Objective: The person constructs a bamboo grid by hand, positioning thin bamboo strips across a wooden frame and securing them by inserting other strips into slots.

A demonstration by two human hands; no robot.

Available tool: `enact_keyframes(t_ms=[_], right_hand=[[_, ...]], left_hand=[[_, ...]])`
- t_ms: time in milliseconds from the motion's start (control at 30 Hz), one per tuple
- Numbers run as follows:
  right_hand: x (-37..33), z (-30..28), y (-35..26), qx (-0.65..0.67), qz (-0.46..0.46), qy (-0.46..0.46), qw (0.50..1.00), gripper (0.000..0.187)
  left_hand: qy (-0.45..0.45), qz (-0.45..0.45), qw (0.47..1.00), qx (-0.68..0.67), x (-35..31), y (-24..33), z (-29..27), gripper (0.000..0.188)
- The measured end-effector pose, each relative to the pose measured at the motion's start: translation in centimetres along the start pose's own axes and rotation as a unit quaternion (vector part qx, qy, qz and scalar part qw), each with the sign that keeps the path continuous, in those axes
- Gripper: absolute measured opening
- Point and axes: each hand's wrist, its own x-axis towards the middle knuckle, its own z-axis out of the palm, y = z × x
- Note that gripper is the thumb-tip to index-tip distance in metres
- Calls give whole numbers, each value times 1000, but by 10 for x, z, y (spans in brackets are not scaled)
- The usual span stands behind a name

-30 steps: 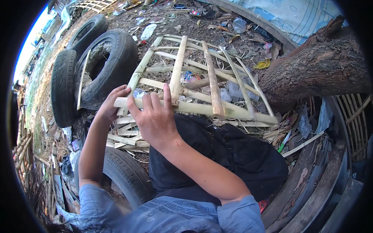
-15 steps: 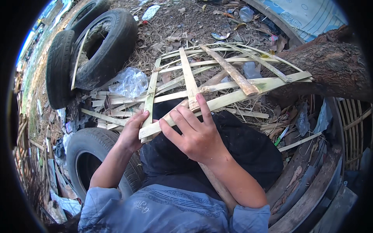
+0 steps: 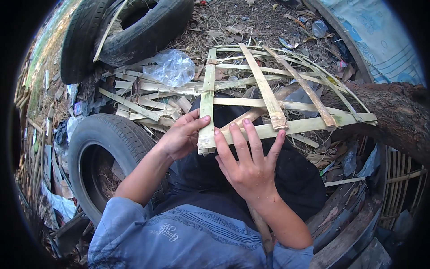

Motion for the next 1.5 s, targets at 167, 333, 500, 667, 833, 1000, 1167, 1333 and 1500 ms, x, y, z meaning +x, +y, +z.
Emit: enact_keyframes(t_ms=[167, 333, 500, 667, 833, 1000, 1167, 1333, 1500], right_hand=[[10, 19, 4, 2, -33, 87, 996, 37], [25, 20, 11, 6, -72, 133, 988, 34], [56, 0, 16, 14, -77, 165, 983, 37], [82, -11, 23, 40, -56, 185, 980, 34], [108, -21, 35, 46, -52, 195, 978, 38], [141, -38, 47, 77, -56, 211, 973, 41], [169, -50, 59, 77, -34, 202, 976, 41], [187, -68, 73, 44, -42, 179, 982, 38], [205, -85, 93, 111, 5, 121, 986, 21]], left_hand=[[-4, -21, 999, -36, -2, 1, -8, 24], [-4, -5, 999, -46, -3, 9, -2, 27], [-47, 37, 998, -37, -2, 36, 2, 30], [-116, 57, 991, -39, -9, 67, 0, 33], [53, 526, 603, 597, -12, 102, 18, 63], [-75, 631, 506, 583, 27, 145, 31, 45], [-104, 639, 569, 507, 60, 176, 40, 41], [-111, 655, 564, 491, 77, 191, 58, 40], [-123, 699, 551, 438, 108, 200, 64, 42]])
